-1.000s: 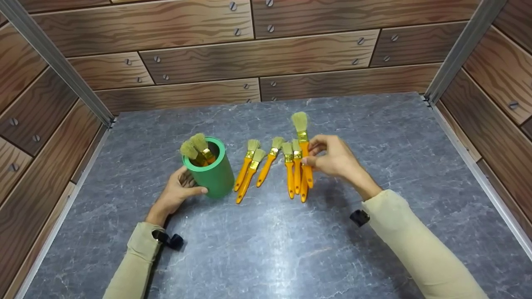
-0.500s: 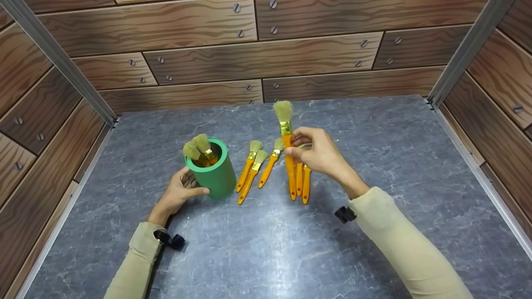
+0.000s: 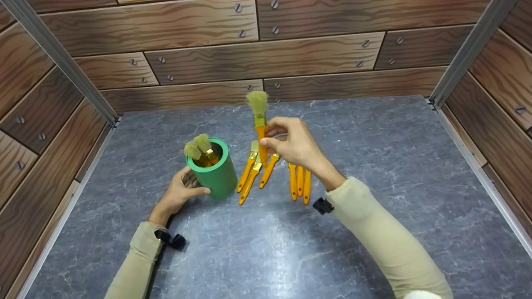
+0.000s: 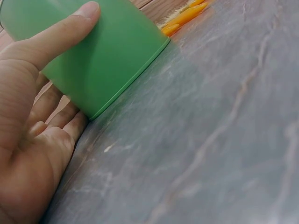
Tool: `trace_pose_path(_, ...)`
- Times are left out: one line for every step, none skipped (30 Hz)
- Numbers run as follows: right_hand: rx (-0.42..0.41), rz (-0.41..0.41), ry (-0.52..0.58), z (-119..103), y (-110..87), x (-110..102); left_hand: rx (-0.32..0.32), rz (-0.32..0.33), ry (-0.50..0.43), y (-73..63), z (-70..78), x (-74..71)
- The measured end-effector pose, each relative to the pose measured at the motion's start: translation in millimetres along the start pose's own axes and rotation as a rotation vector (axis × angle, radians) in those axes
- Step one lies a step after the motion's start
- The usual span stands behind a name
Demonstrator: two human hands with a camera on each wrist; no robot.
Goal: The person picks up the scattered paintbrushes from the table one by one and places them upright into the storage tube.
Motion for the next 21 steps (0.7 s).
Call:
trace_pose_path(-0.008, -0.003, -0.003, -1.5, 2.1, 2.8, -0.001, 0.001, 0.0, 0.0, 0.1, 0.0)
trace_pose_path(-0.014, -0.004, -0.004, -2.8, 4.3, 5.6, -0.001, -0.001, -0.001, -0.1, 0.3, 0.0)
trace_pose_path(-0.021, -0.005, -0.012, -4.3, 6.3, 8.4, -0.003, -0.001, -0.002, 0.0, 0.5, 0.0)
trace_pose_path(-0.028, -0.006, -0.015, -6.1, 8.3, 11.2, -0.001, -0.004, -0.003, 0.1, 0.6, 0.1)
trace_pose_path(-0.033, -0.007, -0.013, -7.5, 10.2, 14.0, 0.0, -0.008, -0.003, 0.1, 0.8, 0.2)
trace_pose_path(-0.04, -0.007, -0.019, -8.6, 12.3, 16.6, 0.002, -0.011, -0.004, 0.2, 0.9, 0.3)
trace_pose_path(-0.047, -0.005, -0.032, -9.6, 14.3, 19.1, 0.005, -0.013, -0.007, 0.2, 0.9, 0.3)
trace_pose_path(-0.05, -0.006, -0.025, -10.7, 16.3, 21.8, 0.009, -0.017, -0.009, 0.3, 0.9, 0.5)
trace_pose_path(-0.052, -0.009, -0.017, -11.8, 18.1, 24.3, 0.013, -0.02, -0.012, 0.3, 0.8, 0.6)
trace_pose_path(-0.057, -0.013, -0.003, -12.8, 20.0, 26.8, 0.015, -0.021, -0.012, 0.3, 0.6, 0.6)
trace_pose_path(-0.063, -0.018, 0.007, -13.6, 22.1, 29.2, 0.017, -0.021, -0.014, 0.3, 0.4, 0.7)
trace_pose_path(-0.071, -0.022, 0.014, -14.5, 24.1, 31.7, 0.019, -0.021, -0.016, 0.4, 0.3, 0.7)
trace_pose_path(-0.078, -0.027, 0.024, -15.4, 26.1, 34.2, 0.02, -0.021, -0.018, 0.4, 0.0, 0.6)
trace_pose_path(-0.084, -0.033, 0.037, -16.4, 28.1, 36.5, 0.02, -0.021, -0.019, 0.5, -0.3, 0.5)
trace_pose_path(-0.09, -0.037, 0.038, -17.3, 29.9, 38.7, 0.019, -0.019, -0.02, 0.5, -0.6, 0.3)
trace_pose_path(-0.095, -0.042, 0.04, -18.3, 31.9, 40.8, 0.019, -0.018, -0.022, 0.5, -0.9, 0.1)
trace_pose_path(-0.099, -0.043, 0.037, -19.2, 33.8, 42.8, 0.017, -0.016, -0.021, 0.6, -1.1, -0.1)
trace_pose_path(-0.099, -0.044, 0.036, -19.9, 35.7, 44.5, 0.016, -0.015, -0.021, 0.5, -1.1, -0.3)
trace_pose_path(-0.101, -0.044, 0.034, -20.7, 37.6, 46.1, 0.015, -0.014, -0.019, 0.4, -1.2, -0.4)
trace_pose_path(-0.1, -0.045, 0.032, -21.4, 39.4, 47.8, 0.014, -0.012, -0.016, 0.4, -1.2, -0.6)
trace_pose_path(-0.1, -0.045, 0.033, -22.5, 41.1, 49.5, 0.016, -0.012, -0.015, 0.3, -1.1, -0.8)
Point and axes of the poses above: each hand's wrist, its own y-axis towards the middle knuckle, its own x-axis out of the palm, z = x × y, the point moved 1 cm from there along y, towards the middle knuckle, and after that the axes turned 12 degrees about y, right-handed, at the moved point
